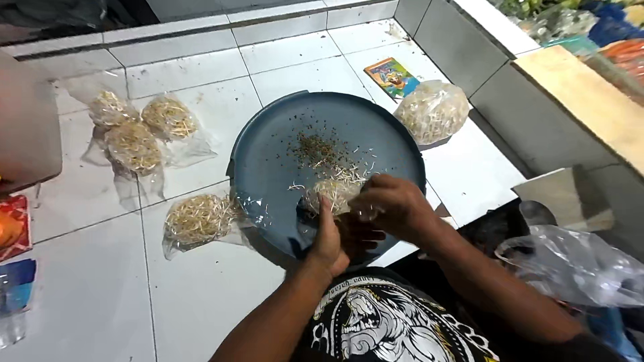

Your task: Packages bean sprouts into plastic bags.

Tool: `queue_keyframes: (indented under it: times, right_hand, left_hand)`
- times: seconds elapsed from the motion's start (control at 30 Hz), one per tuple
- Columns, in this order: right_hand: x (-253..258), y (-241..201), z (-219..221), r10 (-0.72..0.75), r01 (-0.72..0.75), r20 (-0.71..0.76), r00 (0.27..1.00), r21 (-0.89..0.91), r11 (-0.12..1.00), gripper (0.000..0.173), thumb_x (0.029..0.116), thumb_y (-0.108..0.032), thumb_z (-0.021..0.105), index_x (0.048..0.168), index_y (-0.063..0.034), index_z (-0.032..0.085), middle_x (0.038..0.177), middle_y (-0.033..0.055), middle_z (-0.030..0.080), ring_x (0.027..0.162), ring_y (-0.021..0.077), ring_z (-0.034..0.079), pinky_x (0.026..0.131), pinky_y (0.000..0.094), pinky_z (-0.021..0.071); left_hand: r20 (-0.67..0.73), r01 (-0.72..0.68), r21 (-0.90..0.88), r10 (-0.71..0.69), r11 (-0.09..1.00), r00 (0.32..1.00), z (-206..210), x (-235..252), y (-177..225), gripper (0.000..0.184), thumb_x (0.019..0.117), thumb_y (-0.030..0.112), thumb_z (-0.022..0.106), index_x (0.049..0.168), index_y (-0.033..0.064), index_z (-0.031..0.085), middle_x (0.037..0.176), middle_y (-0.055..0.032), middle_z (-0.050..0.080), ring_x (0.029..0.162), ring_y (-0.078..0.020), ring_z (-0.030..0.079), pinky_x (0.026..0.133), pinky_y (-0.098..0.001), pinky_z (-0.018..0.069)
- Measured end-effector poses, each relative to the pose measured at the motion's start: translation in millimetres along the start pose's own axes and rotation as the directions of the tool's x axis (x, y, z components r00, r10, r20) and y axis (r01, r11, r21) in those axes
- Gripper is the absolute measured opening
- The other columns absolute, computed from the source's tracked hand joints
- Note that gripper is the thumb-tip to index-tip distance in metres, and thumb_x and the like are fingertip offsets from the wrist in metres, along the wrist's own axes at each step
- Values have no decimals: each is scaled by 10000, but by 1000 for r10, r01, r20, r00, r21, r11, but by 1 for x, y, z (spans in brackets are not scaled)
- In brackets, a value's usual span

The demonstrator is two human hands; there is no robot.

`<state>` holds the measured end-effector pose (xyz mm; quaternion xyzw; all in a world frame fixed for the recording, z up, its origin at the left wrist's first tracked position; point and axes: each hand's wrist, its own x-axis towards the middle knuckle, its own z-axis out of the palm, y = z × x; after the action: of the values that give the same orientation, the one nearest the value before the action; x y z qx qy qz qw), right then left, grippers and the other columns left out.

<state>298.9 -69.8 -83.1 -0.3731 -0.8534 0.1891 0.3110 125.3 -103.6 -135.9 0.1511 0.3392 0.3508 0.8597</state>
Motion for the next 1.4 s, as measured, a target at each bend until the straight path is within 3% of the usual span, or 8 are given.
queue_keyframes:
  times: [0.13, 0.3, 0.57, 0.8, 0.93, 1.13, 1.23, 1.4]
  right_hand:
    - [-57, -7, 35, 47, -48, -101, 994, -15, 999, 109, 955, -122, 698, 1023, -133, 783, 1010, 76, 735, 977, 165, 706, 872, 352, 613]
    - [-77, -5, 62, 170, -190, -313, 934, -35, 981, 133, 949, -114, 707, 1037, -162, 795, 952, 35, 721, 890, 94, 684, 806, 255, 597]
    - [-66, -9, 58, 470, -491, -142, 871, -252, 834, 170, 978, -198, 632, 1026, -97, 760, 908, 76, 709, 828, 209, 703, 764, 400, 611]
    - [-63, 3, 63, 576, -405, 97, 812, 803, 437, 332, 1061, -272, 513, 1098, -30, 737, 1335, 108, 622, 1178, 208, 616, 1000, 408, 539]
    - [-55, 4, 71, 371, -333, -53, 927, 340, 880, 387, 1016, -138, 557, 1391, -138, 654, 1537, 123, 480, 1364, 250, 514, 1101, 430, 502]
    - [-46, 19, 62, 359, -371, -96, 928, -206, 905, 215, 994, -284, 656, 999, -89, 746, 1049, 101, 677, 996, 241, 671, 871, 428, 592]
    - [-52, 22, 52, 454, -467, 111, 884, 214, 858, 365, 1100, -305, 443, 1008, -41, 677, 936, 47, 688, 858, 141, 681, 792, 353, 595]
    - [-49, 7, 49, 645, -503, 258, 720, 833, 229, 271, 1111, -262, 413, 1009, -66, 572, 736, 25, 608, 600, 105, 597, 571, 264, 542]
  left_hand:
    - [34, -109, -93, 112, 990, 993, 2, 18, -9, 881, 1019, 708, 124, 1308, 48, 631, 1104, -154, 720, 1000, -231, 703, 885, -402, 583]
    - [-215, -176, -65, 158, 982, 964, 3, 32, -17, 518, 1105, 438, 366, 1189, 36, 682, 707, -61, 598, 629, -155, 599, 657, -318, 562]
    - [-207, -366, 120, 384, 923, 900, 2, 29, -14, 329, 1097, 271, 472, 929, 42, 638, 861, -82, 639, 827, -200, 634, 836, -396, 562]
    - [-178, -366, 388, 458, 846, 871, -6, 37, -12, 350, 1106, 278, 445, 971, 20, 640, 801, -79, 661, 724, -157, 656, 692, -335, 585]
    - [-299, -226, 471, 396, 852, 868, -6, 39, -10, 277, 1109, 182, 429, 1206, 16, 627, 980, -109, 683, 871, -154, 669, 774, -336, 578]
    - [-121, -288, 200, 315, 937, 941, -17, 29, 0, 199, 1064, 183, 553, 1070, 4, 638, 670, -25, 520, 511, -98, 477, 518, -238, 481]
    - [33, -340, 233, 342, 911, 939, -24, 24, 9, 196, 1052, 176, 571, 1064, 3, 663, 682, -28, 549, 548, -97, 506, 568, -247, 501]
    - [180, -399, 293, 360, 869, 916, -24, 20, 19, 219, 1058, 210, 549, 964, 37, 646, 688, -8, 543, 575, -91, 520, 595, -256, 506]
